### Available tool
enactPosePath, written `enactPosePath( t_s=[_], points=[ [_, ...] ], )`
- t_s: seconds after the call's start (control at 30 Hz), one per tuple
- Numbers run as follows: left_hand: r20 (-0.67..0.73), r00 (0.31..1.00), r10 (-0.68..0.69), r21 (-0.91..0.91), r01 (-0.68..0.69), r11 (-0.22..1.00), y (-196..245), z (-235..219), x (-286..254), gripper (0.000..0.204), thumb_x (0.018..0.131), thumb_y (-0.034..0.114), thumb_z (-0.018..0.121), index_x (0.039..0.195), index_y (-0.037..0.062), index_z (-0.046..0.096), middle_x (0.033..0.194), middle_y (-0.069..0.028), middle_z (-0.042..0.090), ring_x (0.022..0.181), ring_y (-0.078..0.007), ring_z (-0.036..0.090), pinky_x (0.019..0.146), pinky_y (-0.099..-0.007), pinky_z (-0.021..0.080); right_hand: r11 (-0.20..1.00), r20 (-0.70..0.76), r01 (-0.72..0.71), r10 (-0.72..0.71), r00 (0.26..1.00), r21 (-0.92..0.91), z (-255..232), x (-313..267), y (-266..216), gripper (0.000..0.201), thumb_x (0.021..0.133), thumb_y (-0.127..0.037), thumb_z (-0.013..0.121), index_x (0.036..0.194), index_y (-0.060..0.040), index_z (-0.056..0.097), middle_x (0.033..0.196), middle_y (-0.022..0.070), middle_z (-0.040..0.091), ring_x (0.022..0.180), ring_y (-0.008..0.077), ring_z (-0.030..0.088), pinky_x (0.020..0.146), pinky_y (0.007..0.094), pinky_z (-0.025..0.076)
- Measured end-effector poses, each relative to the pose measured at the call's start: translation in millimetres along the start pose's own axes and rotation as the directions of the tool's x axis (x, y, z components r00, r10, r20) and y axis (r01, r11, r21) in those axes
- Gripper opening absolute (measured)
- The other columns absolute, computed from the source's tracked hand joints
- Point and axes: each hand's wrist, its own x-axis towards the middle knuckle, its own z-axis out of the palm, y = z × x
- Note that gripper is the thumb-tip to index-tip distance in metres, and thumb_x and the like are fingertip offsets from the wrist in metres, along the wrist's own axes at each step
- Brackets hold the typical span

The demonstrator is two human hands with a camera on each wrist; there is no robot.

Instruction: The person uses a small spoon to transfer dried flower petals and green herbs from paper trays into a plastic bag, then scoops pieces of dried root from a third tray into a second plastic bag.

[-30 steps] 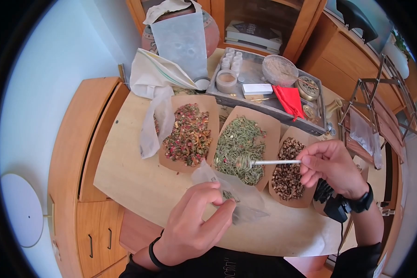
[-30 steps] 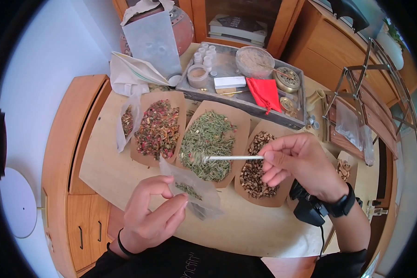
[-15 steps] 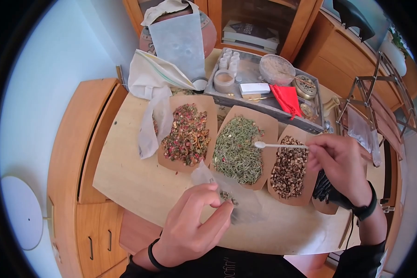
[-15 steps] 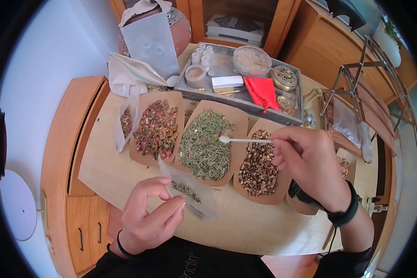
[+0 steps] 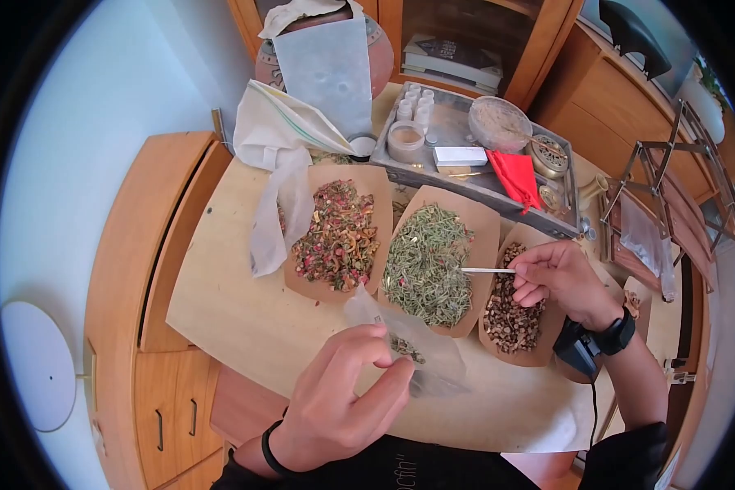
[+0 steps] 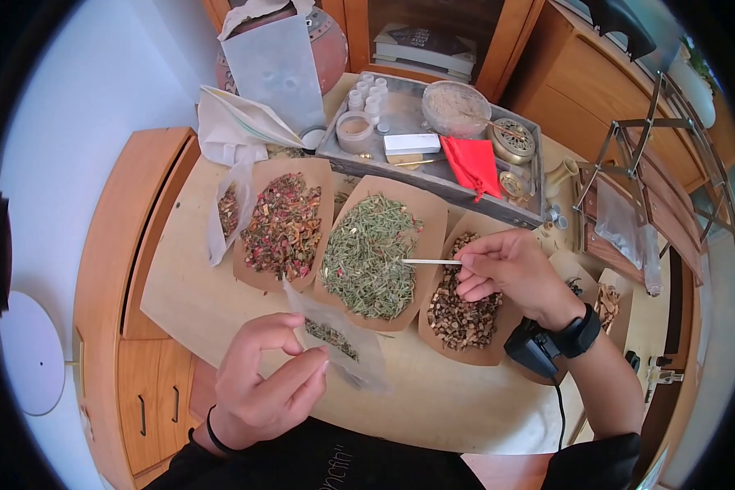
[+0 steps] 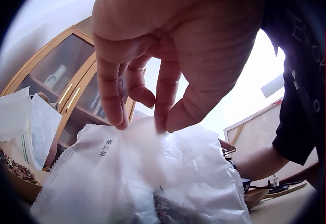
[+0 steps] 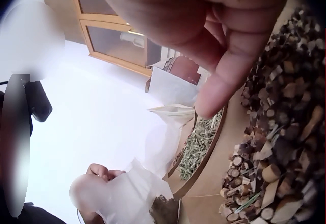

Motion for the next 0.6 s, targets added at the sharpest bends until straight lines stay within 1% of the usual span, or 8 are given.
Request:
enactPosePath(
  t_s=[0.03, 0.17, 0.23, 0.33, 0.57, 0.6],
  points=[
    [0.000, 1.000, 0.000, 0.000, 0.000, 1.000, 0.0, 0.2, 0.2, 0.025, 0.062, -0.007, 0.072, 0.084, 0.0031, 0.069, 0.083, -0.0085, 0.050, 0.087, -0.0286, 0.063, 0.068, -0.0360, 0.054, 0.999, -0.005, -0.008, 0.009, 1.000, 0.042, -1.4, 0.2, 1.4, 0.017, 0.093, -0.005, 0.058, 0.102, 0.0090, 0.062, 0.082, 0.0136, 0.066, 0.069, 0.0193, 0.069, 0.063, 0.0279, 0.060],
    [0.007, 1.000, 0.004, 0.000, -0.004, 1.000, -0.8, 0.6, 0.6, 0.025, 0.063, -0.007, 0.072, 0.085, 0.0032, 0.069, 0.083, -0.0086, 0.051, 0.087, -0.0287, 0.063, 0.068, -0.0360, 0.054, 0.997, -0.003, -0.023, 0.024, 1.000, 0.068, -4.3, -1.7, 4.6, 0.018, 0.093, -0.006, 0.059, 0.102, 0.0087, 0.062, 0.082, 0.0136, 0.067, 0.069, 0.0187, 0.069, 0.064, 0.0277, 0.060],
    [0.015, 0.999, 0.051, -0.015, -0.051, 0.999, -2.4, 0.5, 0.0, 0.027, 0.063, -0.005, 0.072, 0.089, -0.0025, 0.065, 0.087, -0.0101, 0.051, 0.086, -0.0313, 0.062, 0.072, -0.0369, 0.055, 0.997, 0.007, -0.022, 0.021, 1.000, 0.076, -5.1, -2.6, 5.7, 0.018, 0.093, -0.007, 0.059, 0.102, 0.0086, 0.062, 0.082, 0.0128, 0.067, 0.070, 0.0181, 0.069, 0.064, 0.0274, 0.060],
    [0.015, 0.998, 0.057, -0.018, -0.056, 0.998, -2.9, 0.7, 1.0, 0.027, 0.063, -0.005, 0.072, 0.089, -0.0026, 0.065, 0.087, -0.0101, 0.050, 0.086, -0.0313, 0.062, 0.073, -0.0369, 0.055, 0.996, -0.005, -0.007, 0.008, 1.000, 0.084, -5.2, -5.0, 4.5, 0.018, 0.093, -0.007, 0.059, 0.103, 0.0082, 0.062, 0.081, 0.0117, 0.066, 0.070, 0.0176, 0.069, 0.063, 0.0271, 0.060],
    [0.027, 0.999, 0.045, -0.010, -0.044, 0.999, -2.1, 1.6, 2.0, 0.028, 0.062, -0.005, 0.072, 0.089, -0.0028, 0.065, 0.088, -0.0104, 0.050, 0.086, -0.0314, 0.061, 0.073, -0.0366, 0.055, 0.996, -0.017, 0.035, -0.034, 0.999, 0.079, -1.6, -27.4, -18.9, 0.018, 0.093, -0.006, 0.059, 0.103, 0.0080, 0.062, 0.079, 0.0101, 0.066, 0.067, 0.0169, 0.068, 0.062, 0.0263, 0.060],
    [0.024, 0.999, 0.049, -0.006, -0.049, 0.999, -2.9, 2.4, 2.3, 0.028, 0.062, -0.005, 0.072, 0.089, -0.0027, 0.065, 0.088, -0.0105, 0.050, 0.087, -0.0315, 0.061, 0.073, -0.0366, 0.055, 0.998, -0.011, 0.032, -0.032, 0.999, 0.051, 0.7, -34.3, -24.3, 0.017, 0.093, -0.006, 0.059, 0.102, 0.0079, 0.063, 0.078, 0.0100, 0.066, 0.066, 0.0168, 0.068, 0.061, 0.0260, 0.059]
  ],
)
